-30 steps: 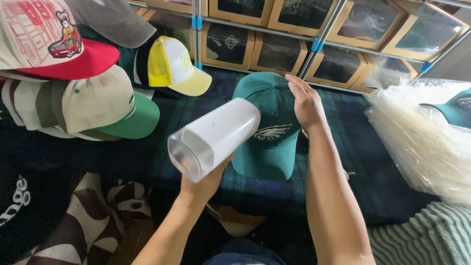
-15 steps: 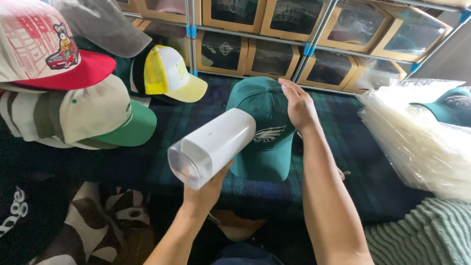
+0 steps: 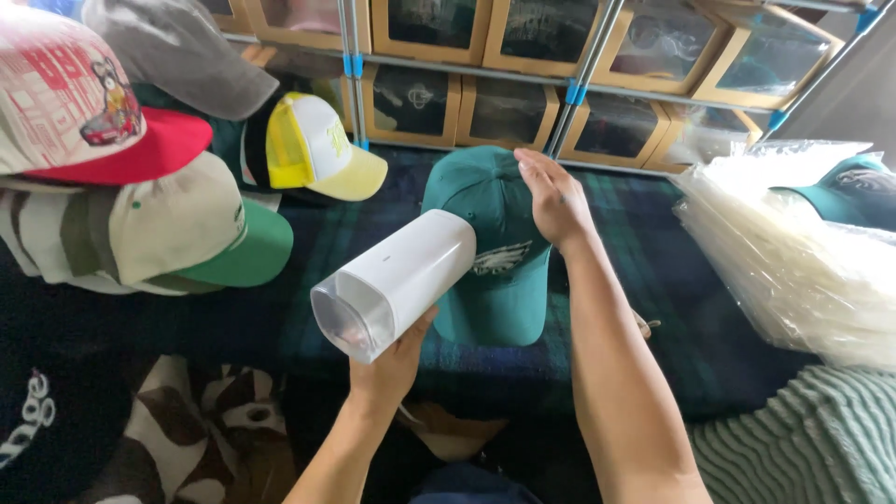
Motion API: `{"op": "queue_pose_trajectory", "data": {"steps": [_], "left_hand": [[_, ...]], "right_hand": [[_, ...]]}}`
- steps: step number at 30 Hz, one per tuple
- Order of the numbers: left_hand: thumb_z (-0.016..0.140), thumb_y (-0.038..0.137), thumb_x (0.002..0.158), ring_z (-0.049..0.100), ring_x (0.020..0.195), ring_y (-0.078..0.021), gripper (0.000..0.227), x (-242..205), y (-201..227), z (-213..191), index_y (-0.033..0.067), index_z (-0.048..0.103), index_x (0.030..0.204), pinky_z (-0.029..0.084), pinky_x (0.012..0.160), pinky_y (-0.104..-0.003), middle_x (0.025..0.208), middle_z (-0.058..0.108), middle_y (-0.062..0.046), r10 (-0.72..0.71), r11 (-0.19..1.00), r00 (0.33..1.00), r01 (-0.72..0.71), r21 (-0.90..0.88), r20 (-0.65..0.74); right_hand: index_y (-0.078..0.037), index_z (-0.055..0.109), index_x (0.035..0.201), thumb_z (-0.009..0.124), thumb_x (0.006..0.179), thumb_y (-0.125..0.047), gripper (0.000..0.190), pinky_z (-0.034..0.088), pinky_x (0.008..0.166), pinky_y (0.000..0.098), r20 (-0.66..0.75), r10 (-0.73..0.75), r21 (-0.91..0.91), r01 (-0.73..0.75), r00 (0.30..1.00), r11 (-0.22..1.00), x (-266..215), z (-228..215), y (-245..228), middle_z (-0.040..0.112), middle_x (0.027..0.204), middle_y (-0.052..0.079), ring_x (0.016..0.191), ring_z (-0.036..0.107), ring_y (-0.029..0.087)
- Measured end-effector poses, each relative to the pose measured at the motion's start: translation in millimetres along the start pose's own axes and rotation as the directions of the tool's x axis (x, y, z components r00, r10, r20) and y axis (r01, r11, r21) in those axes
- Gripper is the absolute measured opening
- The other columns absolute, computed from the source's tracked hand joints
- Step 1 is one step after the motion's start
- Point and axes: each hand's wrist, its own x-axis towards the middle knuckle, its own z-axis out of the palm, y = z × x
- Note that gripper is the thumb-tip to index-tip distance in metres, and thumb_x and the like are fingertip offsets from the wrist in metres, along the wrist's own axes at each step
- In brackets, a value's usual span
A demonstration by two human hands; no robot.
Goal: Using a handheld steamer and a brush to shape a green baseball cap, then placing it on a wooden hat block.
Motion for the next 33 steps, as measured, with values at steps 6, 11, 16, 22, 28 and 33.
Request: {"op": "queue_pose_trajectory", "data": {"steps": [6,11,16,22,28,33], "left_hand": [[0.079,0.034,0.093,0.073,0.095,-0.0306,0.065,51,6,-10,-0.0059,0.05,0.135,0.063,0.064,-0.034,0.12,0.068,-0.021,0.34,0.732,0.926,-0.369,0.573,0.162],[0.075,0.041,0.091,0.071,0.078,-0.0374,0.045,108,112,-1,0.0082,0.061,0.118,0.058,0.062,-0.052,0.097,0.073,-0.013,-0.341,0.705,0.867,-0.02,0.709,0.364],[0.075,0.042,0.094,0.076,0.084,-0.0308,0.052,142,149,38,0.0025,0.056,0.122,0.062,0.074,-0.045,0.096,0.076,-0.014,-0.492,0.599,0.751,-0.075,0.797,0.44],[0.072,0.047,0.096,0.073,0.092,-0.0297,0.052,155,147,44,0.0067,0.058,0.124,0.061,0.078,-0.046,0.106,0.073,-0.01,-0.511,0.547,0.732,-0.128,0.827,0.451],[0.08,0.044,0.089,0.072,0.076,-0.0411,0.056,68,65,-10,-0.0009,0.061,0.116,0.059,0.061,-0.055,0.093,0.07,-0.016,-0.191,0.698,0.905,-0.147,0.7,0.38],[0.082,0.03,0.089,0.071,0.087,-0.0434,0.032,37,31,-11,0.0004,0.072,0.096,0.058,0.068,-0.046,0.083,0.071,-0.021,0.104,0.85,0.992,-0.053,0.524,-0.067]], "right_hand": [[-0.016,0.054,0.148,0.038,0.099,-0.043,0.059,0.027,0.121,0.0364,0.065,0.049,-0.017,-0.048,0.997,0.999,3,-3,-4,0.049,0.158,0.004,0.148,0.041,0.02],[-0.012,0.055,0.127,0.046,0.098,-0.031,0.035,0.034,0.104,0.0387,0.326,-0.288,-0.24,0.373,0.9,0.896,68,-3,49,0.051,0.13,0.005,0.121,0.047,0.02],[-0.01,0.066,0.105,0.059,0.097,-0.015,0.012,0.046,0.092,0.0333,0.428,-0.456,-0.184,0.569,0.78,0.801,87,-14,61,0.062,0.104,0.004,0.1,0.06,0.016],[-0.017,0.06,0.127,0.05,0.098,-0.029,0.033,0.036,0.108,0.0346,0.377,-0.18,-0.107,0.235,0.909,0.966,68,-12,27,0.056,0.132,0.003,0.124,0.051,0.019],[-0.023,0.053,0.149,0.04,0.099,-0.043,0.055,0.027,0.124,0.0362,0.306,0.186,-0.005,-0.194,0.934,0.981,55,-5,20,0.049,0.16,0.003,0.149,0.042,0.022],[-0.036,0.066,0.136,0.05,0.101,-0.046,0.04,0.034,0.124,0.0411,0.197,0.103,-0.008,-0.103,0.975,0.995,52,1,27,0.06,0.146,-0.003,0.141,0.049,0.022]]}}
